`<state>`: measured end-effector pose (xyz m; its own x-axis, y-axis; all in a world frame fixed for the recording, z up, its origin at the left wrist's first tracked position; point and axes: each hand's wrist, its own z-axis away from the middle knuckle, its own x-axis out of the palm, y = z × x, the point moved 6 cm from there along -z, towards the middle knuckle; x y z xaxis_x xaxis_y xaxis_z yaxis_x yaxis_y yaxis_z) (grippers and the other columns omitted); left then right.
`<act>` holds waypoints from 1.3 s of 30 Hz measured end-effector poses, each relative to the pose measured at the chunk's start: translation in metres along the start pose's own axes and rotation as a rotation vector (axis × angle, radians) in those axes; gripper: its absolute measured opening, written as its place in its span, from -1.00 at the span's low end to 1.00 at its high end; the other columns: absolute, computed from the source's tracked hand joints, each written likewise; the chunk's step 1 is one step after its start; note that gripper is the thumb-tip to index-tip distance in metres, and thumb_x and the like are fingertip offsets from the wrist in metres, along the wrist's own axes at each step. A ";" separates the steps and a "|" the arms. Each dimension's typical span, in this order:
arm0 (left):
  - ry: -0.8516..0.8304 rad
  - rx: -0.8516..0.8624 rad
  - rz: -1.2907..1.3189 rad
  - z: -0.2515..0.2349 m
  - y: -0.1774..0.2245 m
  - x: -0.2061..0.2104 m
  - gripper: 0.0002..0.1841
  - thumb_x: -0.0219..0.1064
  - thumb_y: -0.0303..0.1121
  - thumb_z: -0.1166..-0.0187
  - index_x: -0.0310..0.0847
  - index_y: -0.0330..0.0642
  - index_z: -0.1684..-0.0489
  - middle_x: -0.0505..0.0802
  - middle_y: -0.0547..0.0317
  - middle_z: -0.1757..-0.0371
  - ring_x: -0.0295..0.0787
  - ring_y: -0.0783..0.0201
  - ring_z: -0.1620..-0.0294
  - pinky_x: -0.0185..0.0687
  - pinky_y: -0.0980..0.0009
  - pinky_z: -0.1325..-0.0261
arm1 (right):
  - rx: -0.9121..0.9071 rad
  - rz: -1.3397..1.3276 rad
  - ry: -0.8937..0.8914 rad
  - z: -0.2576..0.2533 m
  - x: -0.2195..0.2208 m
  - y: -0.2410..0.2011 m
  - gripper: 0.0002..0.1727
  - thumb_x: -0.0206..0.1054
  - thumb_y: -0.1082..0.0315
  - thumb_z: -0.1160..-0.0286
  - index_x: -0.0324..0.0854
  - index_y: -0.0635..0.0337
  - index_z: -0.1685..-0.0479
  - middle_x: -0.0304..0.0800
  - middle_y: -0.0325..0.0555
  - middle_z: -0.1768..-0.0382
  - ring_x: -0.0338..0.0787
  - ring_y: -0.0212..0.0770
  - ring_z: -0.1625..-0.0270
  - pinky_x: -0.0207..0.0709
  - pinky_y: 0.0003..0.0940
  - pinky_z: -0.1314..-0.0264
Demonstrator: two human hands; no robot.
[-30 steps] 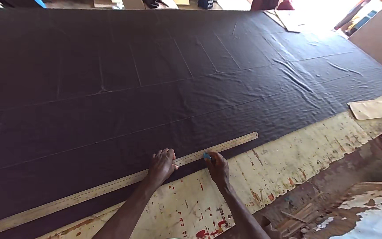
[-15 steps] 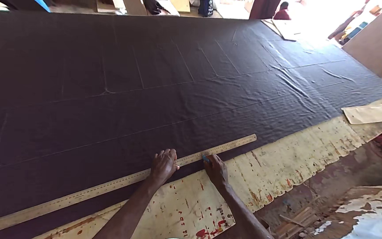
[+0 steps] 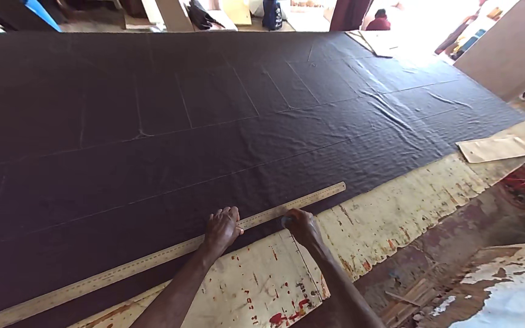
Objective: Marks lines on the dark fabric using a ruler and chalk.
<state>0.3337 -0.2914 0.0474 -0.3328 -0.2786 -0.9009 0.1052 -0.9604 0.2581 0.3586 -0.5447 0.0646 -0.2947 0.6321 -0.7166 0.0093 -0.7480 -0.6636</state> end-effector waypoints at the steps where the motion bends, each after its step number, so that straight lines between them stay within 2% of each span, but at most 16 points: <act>1: 0.005 0.003 0.003 0.000 -0.001 0.001 -0.60 0.63 -0.06 -0.34 0.71 -0.06 -0.01 0.81 0.07 -0.07 0.71 -0.02 -0.24 0.58 -0.08 -0.31 | 0.014 -0.074 0.057 0.006 0.000 0.012 -0.79 0.41 0.26 -0.55 0.79 0.02 -0.07 0.86 -0.11 0.27 0.83 -0.12 0.30 0.75 0.04 0.18; 3: -0.015 -0.013 0.003 0.000 -0.002 0.002 -0.59 0.61 -0.04 -0.36 0.70 -0.05 -0.03 0.81 0.09 -0.11 0.70 0.00 -0.27 0.57 -0.07 -0.34 | 0.042 -0.202 0.158 0.023 0.007 0.038 -0.68 0.42 0.24 -0.57 0.74 0.04 -0.26 0.87 -0.14 0.25 0.84 -0.19 0.33 0.79 -0.06 0.17; 4: -0.016 -0.016 0.015 0.000 -0.003 0.001 -0.59 0.62 -0.05 -0.36 0.71 -0.06 -0.04 0.81 0.08 -0.11 0.70 -0.01 -0.28 0.57 -0.09 -0.35 | 0.049 -0.251 0.216 0.033 0.012 0.050 -0.66 0.42 0.24 -0.56 0.74 0.05 -0.28 0.88 -0.15 0.26 0.85 -0.21 0.35 0.81 -0.11 0.19; 6: -0.019 -0.016 0.020 0.001 -0.003 0.001 -0.58 0.62 -0.05 -0.36 0.70 -0.07 -0.05 0.80 0.07 -0.13 0.69 -0.03 -0.30 0.56 -0.10 -0.36 | 0.034 -0.311 0.325 0.055 0.021 0.067 -0.67 0.43 0.28 -0.54 0.76 0.12 -0.24 0.88 -0.16 0.29 0.85 -0.25 0.36 0.80 -0.20 0.21; 8: -0.016 -0.009 0.012 0.000 -0.003 0.001 -0.57 0.63 -0.05 -0.35 0.70 -0.07 -0.05 0.79 0.07 -0.14 0.68 -0.03 -0.30 0.57 -0.11 -0.36 | -0.032 -0.323 0.418 0.073 0.026 0.074 -0.69 0.42 0.32 -0.54 0.78 0.19 -0.20 0.87 -0.14 0.23 0.83 -0.30 0.33 0.80 -0.29 0.18; 13: -0.008 -0.001 -0.035 0.000 -0.001 0.000 -0.57 0.64 -0.06 -0.33 0.69 -0.06 -0.03 0.80 0.08 -0.09 0.70 -0.01 -0.26 0.58 -0.08 -0.31 | -0.207 -0.259 0.552 0.087 0.033 0.075 -0.75 0.44 0.34 -0.50 0.83 0.13 -0.11 0.84 -0.19 0.16 0.80 -0.40 0.29 0.78 -0.43 0.21; 22: 0.081 0.021 -0.084 0.008 0.005 -0.003 -0.62 0.63 -0.09 -0.35 0.70 -0.07 0.03 0.81 0.05 -0.02 0.73 -0.04 -0.18 0.61 -0.07 -0.25 | -0.244 -0.257 0.562 0.084 0.036 0.076 -0.78 0.44 0.32 -0.52 0.84 0.09 -0.06 0.83 -0.23 0.15 0.79 -0.43 0.29 0.78 -0.45 0.22; 32: 0.036 0.013 -0.085 0.007 0.002 0.003 -0.59 0.54 -0.05 -0.46 0.71 -0.05 -0.14 0.77 0.03 -0.20 0.64 -0.06 -0.36 0.56 -0.09 -0.39 | -0.238 -0.220 0.551 0.082 0.038 0.078 -0.77 0.40 0.29 -0.55 0.84 0.11 -0.07 0.83 -0.21 0.15 0.79 -0.42 0.28 0.77 -0.45 0.20; 36: 0.046 0.004 -0.059 0.008 0.000 0.007 -0.60 0.54 -0.06 -0.45 0.73 -0.06 -0.13 0.77 0.01 -0.19 0.66 -0.07 -0.34 0.59 -0.08 -0.37 | -0.231 -0.202 0.547 0.083 0.038 0.078 -0.77 0.41 0.27 -0.54 0.84 0.08 -0.07 0.84 -0.23 0.13 0.81 -0.40 0.23 0.78 -0.42 0.14; 39: 0.072 0.001 -0.061 0.010 -0.001 0.008 -0.61 0.53 -0.05 -0.46 0.73 -0.05 -0.12 0.78 0.03 -0.17 0.67 -0.05 -0.32 0.60 -0.04 -0.36 | -0.214 -0.235 0.526 0.081 0.035 0.078 -0.79 0.44 0.30 -0.50 0.85 0.09 -0.02 0.84 -0.25 0.18 0.80 -0.43 0.26 0.77 -0.45 0.17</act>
<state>0.3215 -0.2928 0.0433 -0.2705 -0.2182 -0.9377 0.0855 -0.9756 0.2024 0.2718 -0.5976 0.0050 0.1985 0.8313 -0.5192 0.2091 -0.5534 -0.8062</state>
